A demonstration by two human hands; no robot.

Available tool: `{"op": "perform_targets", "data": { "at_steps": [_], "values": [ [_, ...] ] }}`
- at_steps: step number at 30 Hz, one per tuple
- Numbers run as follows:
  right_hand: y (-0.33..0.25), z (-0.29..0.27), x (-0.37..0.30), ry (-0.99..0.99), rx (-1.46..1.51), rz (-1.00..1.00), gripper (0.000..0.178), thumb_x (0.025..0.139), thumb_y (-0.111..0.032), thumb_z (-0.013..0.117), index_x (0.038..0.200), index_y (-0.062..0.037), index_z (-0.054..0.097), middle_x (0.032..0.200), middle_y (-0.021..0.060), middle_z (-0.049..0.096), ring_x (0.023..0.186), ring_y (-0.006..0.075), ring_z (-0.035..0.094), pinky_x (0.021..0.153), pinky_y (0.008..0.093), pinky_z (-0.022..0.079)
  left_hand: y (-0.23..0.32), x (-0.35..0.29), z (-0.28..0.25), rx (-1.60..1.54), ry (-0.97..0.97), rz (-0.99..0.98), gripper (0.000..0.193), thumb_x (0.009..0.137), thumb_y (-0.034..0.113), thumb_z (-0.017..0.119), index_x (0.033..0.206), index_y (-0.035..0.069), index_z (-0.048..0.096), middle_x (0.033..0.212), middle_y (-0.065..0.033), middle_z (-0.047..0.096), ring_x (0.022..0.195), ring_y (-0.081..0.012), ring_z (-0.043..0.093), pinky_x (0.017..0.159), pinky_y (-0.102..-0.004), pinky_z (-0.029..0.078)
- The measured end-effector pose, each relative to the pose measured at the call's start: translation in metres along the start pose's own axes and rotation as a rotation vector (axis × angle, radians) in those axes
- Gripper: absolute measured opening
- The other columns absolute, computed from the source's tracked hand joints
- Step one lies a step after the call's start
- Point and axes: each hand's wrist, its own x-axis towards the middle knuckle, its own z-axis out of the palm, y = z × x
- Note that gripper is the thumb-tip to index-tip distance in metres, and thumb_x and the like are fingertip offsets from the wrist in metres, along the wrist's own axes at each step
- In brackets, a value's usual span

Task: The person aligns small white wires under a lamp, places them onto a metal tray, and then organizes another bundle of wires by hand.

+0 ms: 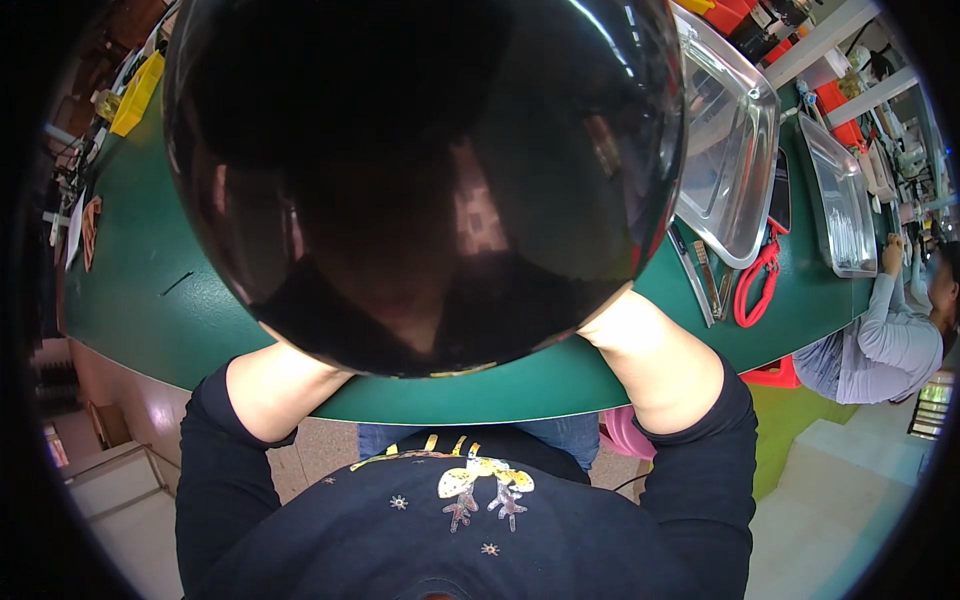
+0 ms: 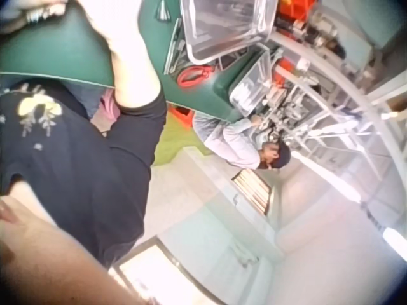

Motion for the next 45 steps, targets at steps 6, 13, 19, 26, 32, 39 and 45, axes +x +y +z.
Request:
{"op": "perform_targets", "data": {
  "at_steps": [6,13,19,26,32,39,45],
  "values": [
    [0.0,0.002,-0.004,0.01,0.02,0.027,0.043,0.079,-0.016,0.054,0.118,-0.0031,0.04,0.118,0.0157,0.043,0.107,0.0278,0.043,0.089,0.0466,0.034,0.003,-0.004,0.0,0.02,-0.045,-0.015,0.003,0.069,-0.003,0.06,0.068,-0.005,0.062,0.065,-0.0133,0.062,0.059,-0.0158,0.061,0.059,-0.0254,0.05],
    [0.004,-0.003,-0.007,0.019,0.042,0.054,0.043,0.079,-0.016,0.054,0.118,-0.0033,0.039,0.118,0.0158,0.043,0.107,0.0279,0.043,0.088,0.0475,0.035,-0.003,-0.001,-0.004,0.049,-0.09,0.085,0.007,0.071,-0.002,0.058,0.065,-0.004,0.062,0.064,-0.0129,0.062,0.058,-0.0155,0.061,0.06,-0.0254,0.05],
    [0.005,-0.002,-0.005,0.022,0.061,0.074,0.044,0.079,-0.016,0.054,0.118,-0.0034,0.039,0.118,0.0158,0.043,0.107,0.028,0.043,0.088,0.0482,0.035,-0.004,0.0,-0.006,0.294,0.015,0.084,0.006,0.07,0.0,0.059,0.066,-0.003,0.063,0.063,-0.0115,0.062,0.056,-0.0142,0.06,0.059,-0.0238,0.049],
    [0.008,0.006,0.002,0.024,0.085,0.096,0.044,0.08,-0.015,0.054,0.119,-0.0035,0.038,0.118,0.0158,0.043,0.107,0.0281,0.043,0.088,0.0491,0.035,0.011,-0.002,0.005,0.294,0.0,0.044,0.008,0.069,0.003,0.06,0.064,-0.002,0.063,0.062,-0.0095,0.062,0.054,-0.0126,0.059,0.056,-0.0221,0.048],
    [0.01,0.0,-0.003,0.024,0.105,0.115,0.044,0.08,-0.015,0.054,0.119,-0.0036,0.038,0.118,0.0159,0.043,0.106,0.0282,0.043,0.088,0.0498,0.035,0.004,-0.002,0.004,0.063,0.012,0.0,0.007,0.069,0.003,0.061,0.065,-0.002,0.063,0.063,-0.0114,0.062,0.056,-0.0141,0.059,0.056,-0.0236,0.048],
    [0.011,-0.003,-0.009,0.029,0.126,0.145,0.045,0.08,-0.015,0.053,0.12,-0.0038,0.037,0.118,0.0159,0.042,0.106,0.0284,0.043,0.088,0.0507,0.035,-0.003,0.001,0.0,0.053,0.047,-0.01,0.004,0.068,0.0,0.061,0.066,-0.003,0.062,0.063,-0.0138,0.061,0.056,-0.0167,0.06,0.056,-0.0249,0.049],
    [0.01,0.001,-0.012,0.032,0.146,0.163,0.045,0.08,-0.015,0.053,0.12,-0.0039,0.036,0.118,0.016,0.042,0.106,0.0285,0.043,0.087,0.0514,0.035,0.001,0.002,0.002,0.065,0.069,-0.023,0.002,0.067,-0.002,0.061,0.066,-0.003,0.062,0.063,-0.0137,0.061,0.055,-0.0166,0.06,0.056,-0.0243,0.049]
  ]
}}
